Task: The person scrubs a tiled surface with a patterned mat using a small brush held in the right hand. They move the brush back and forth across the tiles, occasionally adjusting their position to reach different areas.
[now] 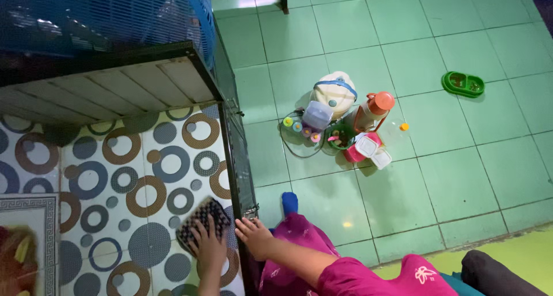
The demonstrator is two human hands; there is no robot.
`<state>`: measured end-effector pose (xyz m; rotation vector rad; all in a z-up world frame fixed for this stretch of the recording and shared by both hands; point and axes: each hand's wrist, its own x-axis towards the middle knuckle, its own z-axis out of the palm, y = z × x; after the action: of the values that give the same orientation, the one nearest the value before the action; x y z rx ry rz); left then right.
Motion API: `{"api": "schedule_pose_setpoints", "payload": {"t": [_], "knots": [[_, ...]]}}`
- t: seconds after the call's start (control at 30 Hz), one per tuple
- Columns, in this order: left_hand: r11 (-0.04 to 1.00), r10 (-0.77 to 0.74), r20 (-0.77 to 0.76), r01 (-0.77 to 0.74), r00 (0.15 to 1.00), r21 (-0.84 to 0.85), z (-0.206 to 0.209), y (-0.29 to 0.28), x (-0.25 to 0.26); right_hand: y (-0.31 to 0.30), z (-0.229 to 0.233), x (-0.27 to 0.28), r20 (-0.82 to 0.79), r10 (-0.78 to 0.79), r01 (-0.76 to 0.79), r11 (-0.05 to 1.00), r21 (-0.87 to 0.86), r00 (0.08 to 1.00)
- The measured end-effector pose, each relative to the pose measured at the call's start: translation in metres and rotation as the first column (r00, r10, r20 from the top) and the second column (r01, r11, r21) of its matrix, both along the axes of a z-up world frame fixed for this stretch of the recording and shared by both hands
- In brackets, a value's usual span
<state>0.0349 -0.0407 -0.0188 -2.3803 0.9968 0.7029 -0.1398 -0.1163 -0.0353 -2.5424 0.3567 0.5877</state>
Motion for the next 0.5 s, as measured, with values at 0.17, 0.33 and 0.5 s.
{"api": "schedule_pose_setpoints", "payload": {"t": [0.17,0.33,0.5], "knots": [[0.97,-0.017,-0.039,0.007,0.999,-0.242,-0.02,-0.069,0.06,0.001,-0.016,-0.001,0.081,-0.059,0.058,0.998,0.023,0.995],[0.984,0.098,-0.166,-0.12,0.981,-0.13,-0.023,-0.129,0.101,0.001,-0.009,0.01,-0.111,-0.002,0.002,1.0,0.003,0.994],[0.945,-0.037,-0.068,0.013,0.997,-0.327,-0.02,-0.104,0.069,0.017,-0.013,0.024,-0.148,-0.017,0.003,0.996,-0.089,0.989]]}}
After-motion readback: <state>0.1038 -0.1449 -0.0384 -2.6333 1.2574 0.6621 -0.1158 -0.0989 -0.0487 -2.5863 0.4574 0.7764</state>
